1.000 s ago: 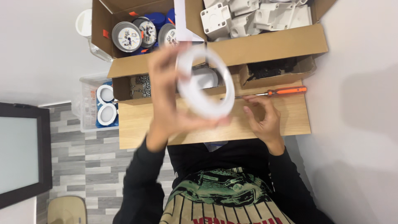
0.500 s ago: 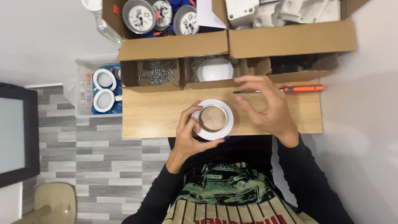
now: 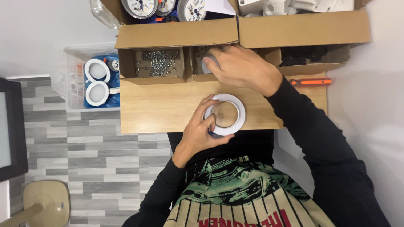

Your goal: The person assembles recessed LED light fixtures by inserting plastic diffuser plates into white mounting rings and then pressing metal LED heat sink units into the assembly.

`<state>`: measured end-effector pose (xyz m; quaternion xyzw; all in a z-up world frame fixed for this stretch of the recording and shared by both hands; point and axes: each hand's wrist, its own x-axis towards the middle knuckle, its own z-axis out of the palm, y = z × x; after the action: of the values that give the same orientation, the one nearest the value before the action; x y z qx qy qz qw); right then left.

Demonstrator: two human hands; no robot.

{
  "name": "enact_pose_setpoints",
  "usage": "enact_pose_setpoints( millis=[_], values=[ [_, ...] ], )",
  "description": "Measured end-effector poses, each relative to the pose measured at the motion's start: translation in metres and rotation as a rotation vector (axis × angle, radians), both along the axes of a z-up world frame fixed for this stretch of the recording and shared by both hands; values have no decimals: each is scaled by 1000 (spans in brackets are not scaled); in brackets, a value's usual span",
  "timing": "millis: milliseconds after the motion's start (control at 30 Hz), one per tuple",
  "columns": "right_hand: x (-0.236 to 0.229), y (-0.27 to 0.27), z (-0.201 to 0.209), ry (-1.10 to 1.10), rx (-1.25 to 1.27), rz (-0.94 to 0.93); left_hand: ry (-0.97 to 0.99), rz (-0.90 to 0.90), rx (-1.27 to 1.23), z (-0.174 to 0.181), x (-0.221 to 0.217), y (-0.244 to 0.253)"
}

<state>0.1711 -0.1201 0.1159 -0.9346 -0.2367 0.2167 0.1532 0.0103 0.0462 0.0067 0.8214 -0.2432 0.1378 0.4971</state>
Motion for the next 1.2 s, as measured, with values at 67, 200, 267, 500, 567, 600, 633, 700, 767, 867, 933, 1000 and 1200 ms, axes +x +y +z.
enact_pose_setpoints(
  millis=[67, 200, 267, 500, 567, 600, 633, 700, 767, 867, 933, 1000, 1200],
  values=[
    [2, 1, 1, 23, -39, -11, 2, -12, 17, 2, 1, 0],
    [13, 4, -23, 15, -89, -46, 22, -38, 65, 4, 2, 0],
    [17, 9, -20, 50, -104, -95, 18, -99, 93, 5, 3, 6],
    [36, 5, -39, 48, -200, -75, 32, -167, 149, 3, 4, 10],
    [39, 2, -50, 23, -177, -67, 20, -161, 156, 3, 4, 9],
    [39, 0, -56, 1, -155, -56, 11, -152, 161, 3, 4, 8],
    [40, -2, -60, 1, -154, -57, 11, -153, 162, 2, 4, 8],
    [42, -6, -67, -28, -36, -78, 26, -150, 160, 0, 4, 8],
    [41, -7, -63, -65, 10, -93, 33, -157, 150, 1, 3, 9],
    [35, -10, -59, -209, 131, -96, 37, -163, 133, 3, 5, 9],
    [27, -12, -54, -303, 207, -80, 46, -160, 125, 4, 5, 9],
    [18, -12, -45, -323, 268, -102, 44, -159, 125, 4, 5, 9],
    [-19, -28, -6, -460, 499, -46, 51, -165, 140, -2, 7, 9]
  ],
)
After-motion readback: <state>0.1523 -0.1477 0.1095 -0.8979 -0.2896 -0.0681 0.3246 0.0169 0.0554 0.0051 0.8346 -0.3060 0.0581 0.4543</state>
